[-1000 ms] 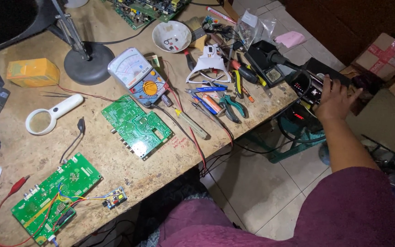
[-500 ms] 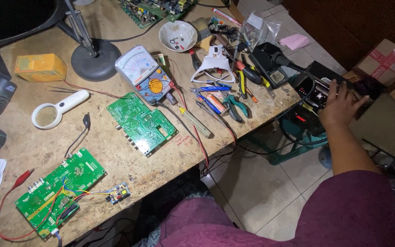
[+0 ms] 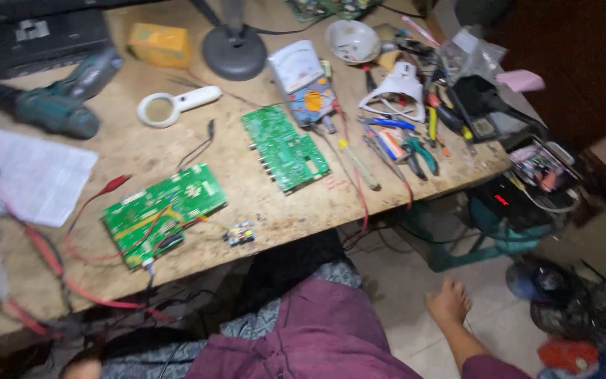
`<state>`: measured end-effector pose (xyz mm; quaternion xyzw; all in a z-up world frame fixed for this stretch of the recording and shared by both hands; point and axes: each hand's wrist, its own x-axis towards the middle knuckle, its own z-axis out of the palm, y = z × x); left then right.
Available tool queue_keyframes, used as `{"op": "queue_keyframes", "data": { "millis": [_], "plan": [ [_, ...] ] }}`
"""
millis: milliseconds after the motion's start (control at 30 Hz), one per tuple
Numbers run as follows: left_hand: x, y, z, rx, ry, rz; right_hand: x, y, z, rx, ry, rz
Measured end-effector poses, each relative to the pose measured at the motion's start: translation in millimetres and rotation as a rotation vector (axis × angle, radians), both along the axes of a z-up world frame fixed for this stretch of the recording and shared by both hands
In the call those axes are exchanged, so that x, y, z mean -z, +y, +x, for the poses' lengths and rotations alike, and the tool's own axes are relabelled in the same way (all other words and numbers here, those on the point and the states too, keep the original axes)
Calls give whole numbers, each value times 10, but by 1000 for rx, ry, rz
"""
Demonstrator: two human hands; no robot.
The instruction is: Diagnosing and repairing a circuit board using a multimeter and soldering iron.
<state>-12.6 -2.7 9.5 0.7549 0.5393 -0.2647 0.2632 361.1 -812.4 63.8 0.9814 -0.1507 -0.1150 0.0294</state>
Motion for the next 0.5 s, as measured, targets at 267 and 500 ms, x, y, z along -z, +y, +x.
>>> {"op": "queue_keyframes", "data": {
  "millis": [267, 500],
  "plan": [
    [-1157, -263, 63, -312, -60, -69, 1369, 233, -1221, -190, 572, 312],
    [-428, 27, 55, -187, -210, 71, 109, 657, -44, -13, 266, 598]
  ]
}}
